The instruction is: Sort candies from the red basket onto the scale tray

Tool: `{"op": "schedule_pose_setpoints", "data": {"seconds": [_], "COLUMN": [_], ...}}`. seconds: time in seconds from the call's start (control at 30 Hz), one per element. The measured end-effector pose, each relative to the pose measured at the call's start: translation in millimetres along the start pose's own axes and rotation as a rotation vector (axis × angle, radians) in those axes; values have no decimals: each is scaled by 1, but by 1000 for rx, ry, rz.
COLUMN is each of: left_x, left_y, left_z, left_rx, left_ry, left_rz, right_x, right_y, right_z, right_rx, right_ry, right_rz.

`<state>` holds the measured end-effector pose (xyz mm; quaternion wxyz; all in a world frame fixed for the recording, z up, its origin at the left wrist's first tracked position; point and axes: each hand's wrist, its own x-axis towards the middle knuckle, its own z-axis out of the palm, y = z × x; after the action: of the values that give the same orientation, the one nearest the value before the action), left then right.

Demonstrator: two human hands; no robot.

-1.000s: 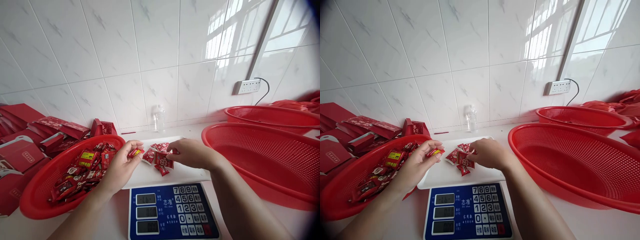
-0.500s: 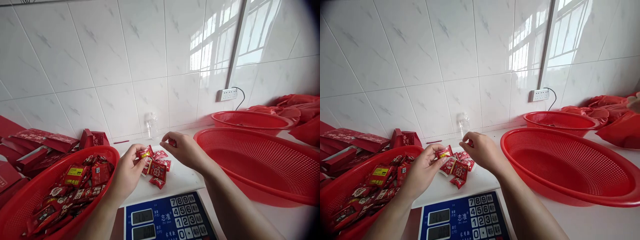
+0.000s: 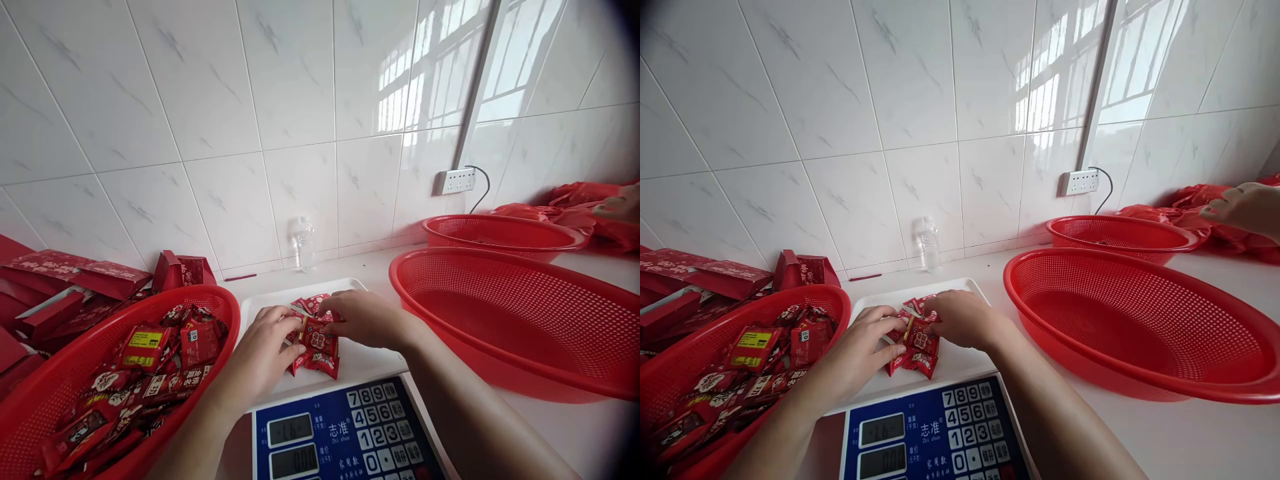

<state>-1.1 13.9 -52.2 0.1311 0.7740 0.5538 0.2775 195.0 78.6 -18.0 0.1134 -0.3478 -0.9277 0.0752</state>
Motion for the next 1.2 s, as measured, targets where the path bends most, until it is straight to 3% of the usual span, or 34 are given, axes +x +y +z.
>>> {"op": "schedule_pose_setpoints", "data": {"seconds": [0.17, 0.3, 0.43, 0.53, 0.63, 0.73, 0.8, 0.87, 1.0, 1.1, 1.2], "left_x": [1, 3, 0, -2, -4, -5, -6, -7, -8, -9, -10], "left_y": [0, 4, 5, 6, 10, 14, 20, 27, 42, 49, 53], "left_z": [2, 4, -2, -8, -10, -8, -7, -5, -3, -4, -6], "left_rx": [127, 304, 203, 75, 10, -116, -344, -706, -1362, -1484, -1462], "left_ry": [-30, 79, 101, 186, 269, 284, 250, 160, 17, 48, 116], "left_rz": [32, -9, 16, 33, 24, -20, -56, -56, -94, -214, -247], "right_x": [2, 1, 1, 3, 4, 5, 4, 3, -1, -5, -7], "right_y": [0, 2, 3, 1, 0, -2, -7, -16, -37, -47, -47], "right_z": [2, 3, 2, 1, 0, 3, 7, 11, 17, 18, 18], "right_rx": [-23, -28, -16, 85, 237, 315, 344, 352, 167, 20, -41], "right_ry": [-33, -5, 92, 277, 552, 919, 1065, 1028, 716, 545, 487], "right_rz": [-1, 36, 72, 95, 60, 13, -45, -189, -479, -470, -445]}}
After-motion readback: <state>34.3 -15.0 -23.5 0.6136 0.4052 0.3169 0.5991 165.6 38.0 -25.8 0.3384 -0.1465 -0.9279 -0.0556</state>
